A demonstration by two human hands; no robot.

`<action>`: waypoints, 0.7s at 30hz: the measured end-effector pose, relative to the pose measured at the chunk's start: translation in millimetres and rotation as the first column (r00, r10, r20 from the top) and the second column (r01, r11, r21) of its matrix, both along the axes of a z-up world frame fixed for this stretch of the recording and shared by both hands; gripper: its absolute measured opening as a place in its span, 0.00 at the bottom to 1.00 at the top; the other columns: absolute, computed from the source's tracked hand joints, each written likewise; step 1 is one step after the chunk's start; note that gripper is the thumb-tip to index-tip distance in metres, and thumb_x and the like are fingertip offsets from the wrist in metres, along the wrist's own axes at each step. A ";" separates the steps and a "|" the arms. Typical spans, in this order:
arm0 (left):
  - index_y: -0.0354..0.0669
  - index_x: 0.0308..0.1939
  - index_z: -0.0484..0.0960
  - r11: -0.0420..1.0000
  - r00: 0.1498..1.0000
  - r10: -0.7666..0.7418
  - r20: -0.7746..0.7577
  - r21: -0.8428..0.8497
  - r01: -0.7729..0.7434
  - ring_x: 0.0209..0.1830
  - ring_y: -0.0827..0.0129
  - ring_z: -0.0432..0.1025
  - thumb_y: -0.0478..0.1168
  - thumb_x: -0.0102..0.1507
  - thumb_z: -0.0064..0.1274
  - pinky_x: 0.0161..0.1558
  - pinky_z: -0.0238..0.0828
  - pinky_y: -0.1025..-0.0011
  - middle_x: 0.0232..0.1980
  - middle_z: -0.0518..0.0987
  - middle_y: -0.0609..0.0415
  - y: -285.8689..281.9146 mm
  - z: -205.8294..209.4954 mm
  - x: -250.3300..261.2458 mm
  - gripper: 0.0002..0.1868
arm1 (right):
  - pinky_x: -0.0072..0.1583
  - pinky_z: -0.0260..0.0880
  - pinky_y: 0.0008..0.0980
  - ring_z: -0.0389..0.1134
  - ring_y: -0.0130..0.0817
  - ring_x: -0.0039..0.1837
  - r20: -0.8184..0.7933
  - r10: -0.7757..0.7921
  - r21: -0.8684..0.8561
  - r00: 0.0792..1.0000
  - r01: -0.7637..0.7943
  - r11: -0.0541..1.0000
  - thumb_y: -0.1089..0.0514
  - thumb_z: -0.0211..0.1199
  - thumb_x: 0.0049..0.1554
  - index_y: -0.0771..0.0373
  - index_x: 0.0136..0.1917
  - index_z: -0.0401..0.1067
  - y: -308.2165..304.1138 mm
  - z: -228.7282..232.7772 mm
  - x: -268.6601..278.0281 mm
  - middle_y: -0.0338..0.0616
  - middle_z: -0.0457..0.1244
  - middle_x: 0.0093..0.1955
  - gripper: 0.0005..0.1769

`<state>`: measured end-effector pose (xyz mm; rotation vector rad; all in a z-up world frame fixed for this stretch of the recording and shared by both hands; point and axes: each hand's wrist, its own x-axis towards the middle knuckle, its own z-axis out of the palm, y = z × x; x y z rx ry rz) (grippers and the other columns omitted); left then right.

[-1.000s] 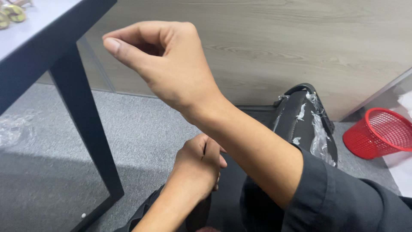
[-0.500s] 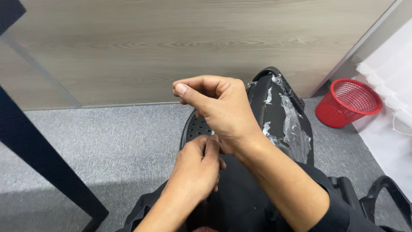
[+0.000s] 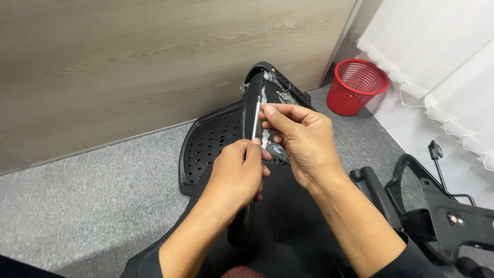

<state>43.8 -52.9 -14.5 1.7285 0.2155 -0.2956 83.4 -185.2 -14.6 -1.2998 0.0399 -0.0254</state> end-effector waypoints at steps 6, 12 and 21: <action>0.36 0.37 0.81 0.998 0.998 -0.058 0.006 -0.014 0.058 0.14 0.72 0.69 0.51 0.69 0.39 0.19 0.69 0.69 0.25 0.78 0.54 -24.0 0.8 9.5 0.22 | 0.43 0.67 0.21 0.70 0.23 0.45 -0.101 -0.108 0.033 0.989 0.112 0.993 0.60 0.69 0.55 0.66 0.49 0.80 -37.8 -16.5 -5.9 0.41 0.72 0.45 0.09; 0.36 0.39 0.80 0.995 0.993 -0.078 -0.085 -0.060 0.073 0.17 0.72 0.68 0.50 0.70 0.39 0.21 0.69 0.69 0.26 0.77 0.55 -40.5 -16.7 18.2 0.21 | 0.44 0.67 0.22 0.70 0.24 0.45 -0.195 -0.109 0.050 0.975 0.121 0.991 0.59 0.68 0.56 0.67 0.50 0.79 -61.6 -50.5 -9.0 0.41 0.72 0.46 0.10; 0.30 0.44 0.80 0.940 0.961 -0.229 -0.153 -0.292 0.177 0.26 0.68 0.70 0.40 0.69 0.41 0.29 0.72 0.66 0.35 0.78 0.47 -57.4 -71.7 44.3 0.16 | 0.44 0.71 0.32 0.65 0.28 0.40 -0.433 0.094 0.166 0.896 -0.023 0.986 0.49 0.58 0.64 0.63 0.57 0.76 -63.8 -96.0 -22.1 0.37 0.65 0.40 0.17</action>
